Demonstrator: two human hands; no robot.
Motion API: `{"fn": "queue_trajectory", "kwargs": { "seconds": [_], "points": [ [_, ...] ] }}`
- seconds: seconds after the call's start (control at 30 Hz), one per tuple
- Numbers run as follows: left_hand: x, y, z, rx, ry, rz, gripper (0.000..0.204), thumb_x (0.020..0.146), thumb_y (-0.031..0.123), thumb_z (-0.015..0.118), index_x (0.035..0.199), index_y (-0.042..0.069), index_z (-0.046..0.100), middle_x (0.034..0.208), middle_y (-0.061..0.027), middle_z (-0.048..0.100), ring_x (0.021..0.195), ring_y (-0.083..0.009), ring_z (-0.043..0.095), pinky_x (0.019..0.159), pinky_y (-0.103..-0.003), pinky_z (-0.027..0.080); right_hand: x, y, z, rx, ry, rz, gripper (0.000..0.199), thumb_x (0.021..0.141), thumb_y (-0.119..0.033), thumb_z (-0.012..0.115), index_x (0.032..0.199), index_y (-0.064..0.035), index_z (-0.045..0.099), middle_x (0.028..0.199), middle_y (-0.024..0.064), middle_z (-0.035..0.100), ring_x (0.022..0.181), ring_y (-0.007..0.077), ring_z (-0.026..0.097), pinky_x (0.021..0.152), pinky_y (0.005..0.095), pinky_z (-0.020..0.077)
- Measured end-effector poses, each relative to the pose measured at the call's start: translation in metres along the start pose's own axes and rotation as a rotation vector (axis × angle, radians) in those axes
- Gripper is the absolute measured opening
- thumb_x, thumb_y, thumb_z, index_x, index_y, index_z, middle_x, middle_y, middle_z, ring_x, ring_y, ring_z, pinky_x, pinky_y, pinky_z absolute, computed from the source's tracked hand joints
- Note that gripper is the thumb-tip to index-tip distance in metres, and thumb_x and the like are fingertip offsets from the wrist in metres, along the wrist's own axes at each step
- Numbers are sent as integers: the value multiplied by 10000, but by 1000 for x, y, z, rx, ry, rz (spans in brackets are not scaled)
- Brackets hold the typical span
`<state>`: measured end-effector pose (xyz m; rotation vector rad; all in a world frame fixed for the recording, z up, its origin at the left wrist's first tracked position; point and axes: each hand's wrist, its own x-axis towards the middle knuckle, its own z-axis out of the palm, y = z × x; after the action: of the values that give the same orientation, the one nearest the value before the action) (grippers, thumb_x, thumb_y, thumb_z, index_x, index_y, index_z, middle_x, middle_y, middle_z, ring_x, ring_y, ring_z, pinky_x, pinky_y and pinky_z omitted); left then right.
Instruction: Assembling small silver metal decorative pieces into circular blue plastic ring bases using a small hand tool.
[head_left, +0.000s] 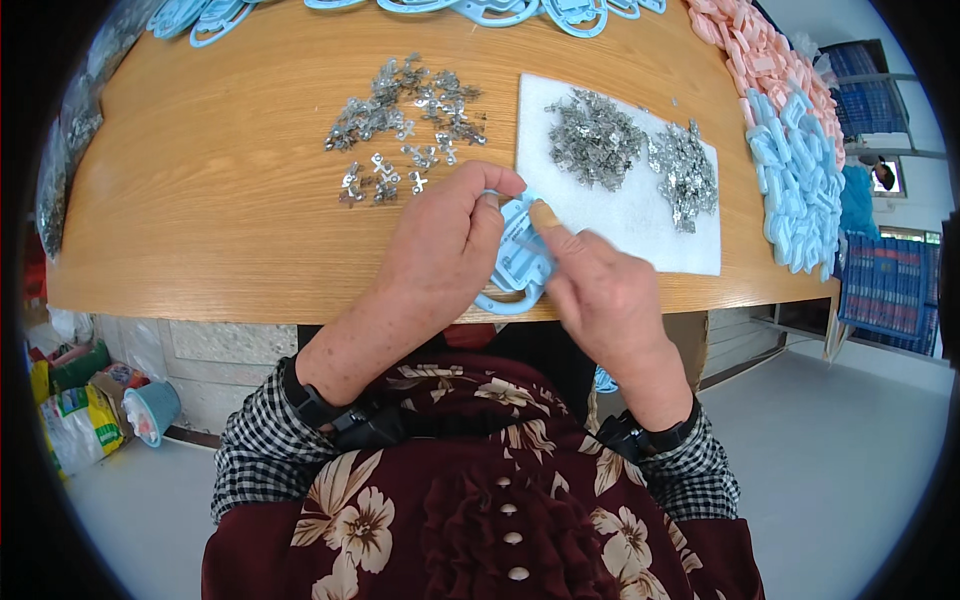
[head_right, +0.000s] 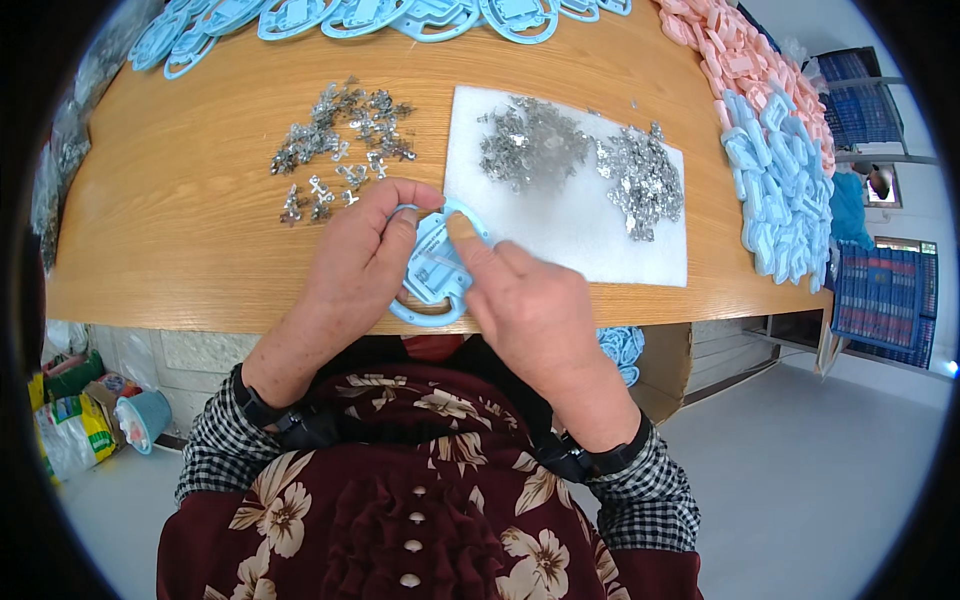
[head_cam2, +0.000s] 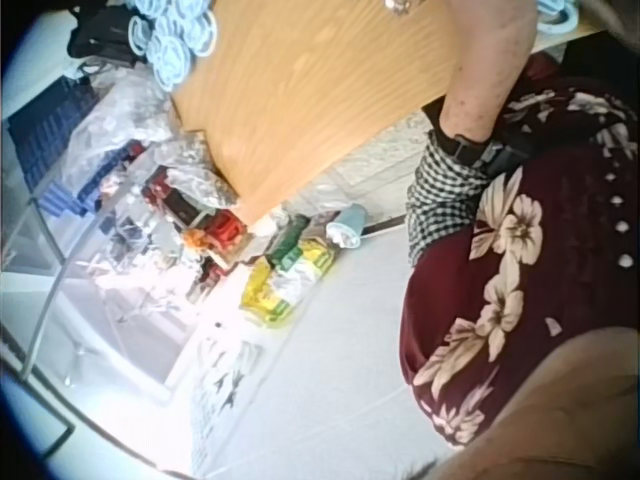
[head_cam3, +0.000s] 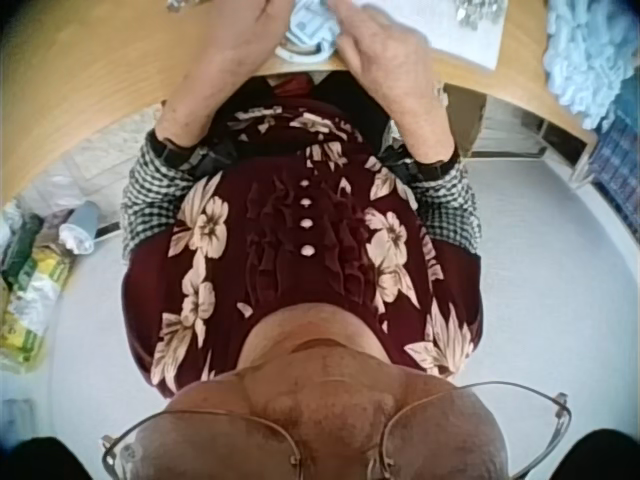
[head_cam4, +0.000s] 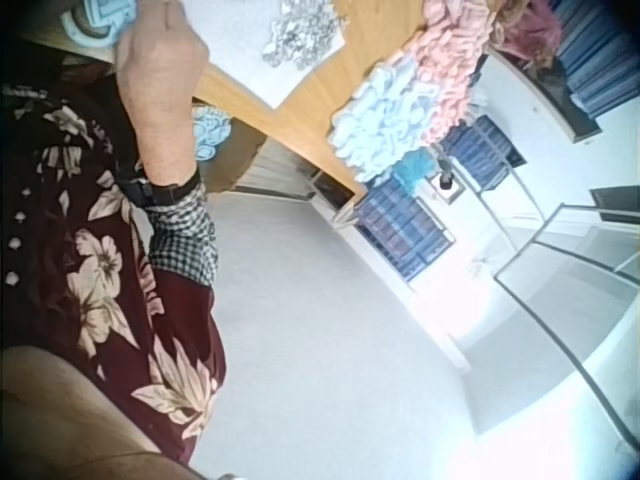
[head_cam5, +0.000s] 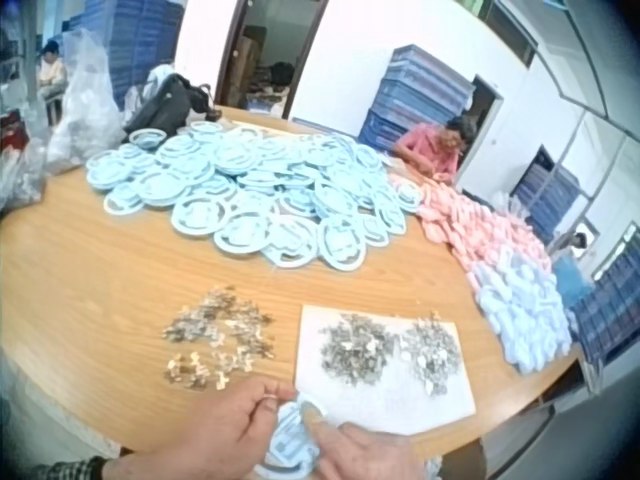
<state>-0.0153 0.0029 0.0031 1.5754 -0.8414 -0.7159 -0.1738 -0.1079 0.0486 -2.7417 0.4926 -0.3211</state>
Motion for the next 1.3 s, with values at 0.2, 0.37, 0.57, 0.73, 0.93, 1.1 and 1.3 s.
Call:
{"fn": "queue_trajectory", "kwargs": {
  "seconds": [0.2,0.37,0.57,0.73,0.93,1.1,1.3],
  "points": [
    [1,-5,-2,6,-30,-2,249,1017,78,434,1161,6,623,836,-36,659,681,-78,587,610,-255,496,-4,1,-5,182,-2,221,428,888,-100,657,1310,-142,601,880,172,698,779,371,691,643,433,552],
    [2,-5,-1,44,-24,34,259,1016,75,424,1170,8,620,844,-40,662,693,-75,597,610,-255,499,-8,-1,-4,13,-38,180,390,894,-70,644,1271,-166,625,881,157,713,769,363,699,634,423,556],
    [1,-4,-1,19,-28,-17,260,1021,81,423,1170,10,623,861,-46,667,697,-75,602,609,-250,510,-10,-4,-2,-70,26,124,396,870,-53,666,1249,-169,662,784,124,691,685,325,687,581,416,541],
    [1,-4,0,22,-18,-16,256,1029,92,427,1165,8,627,853,-48,665,680,-76,604,599,-253,515,-22,-7,11,-189,73,133,419,863,-61,668,1266,-175,663,697,100,645,623,295,665,537,411,520],
    [3,-7,1,52,-6,18,259,1031,96,430,1171,11,631,854,-46,665,632,-75,603,542,-246,515,-12,-18,-11,-234,-73,162,392,865,-26,680,1242,-134,683,780,163,688,689,346,681,603,431,528],
    [4,-6,0,10,-25,-43,255,1029,87,434,1174,9,629,860,-43,663,611,-78,604,526,-247,520,-4,-10,-19,-162,-90,100,382,882,-35,645,1249,-139,671,766,159,680,695,332,686,603,430,526],
    [3,-6,2,9,-7,-22,253,1010,79,442,1152,4,638,864,-92,670,670,-157,631,587,-296,520,-7,-5,-11,-121,-52,91,344,906,-72,608,1239,-142,655,766,141,684,695,336,684,589,430,531]
  ]
}}
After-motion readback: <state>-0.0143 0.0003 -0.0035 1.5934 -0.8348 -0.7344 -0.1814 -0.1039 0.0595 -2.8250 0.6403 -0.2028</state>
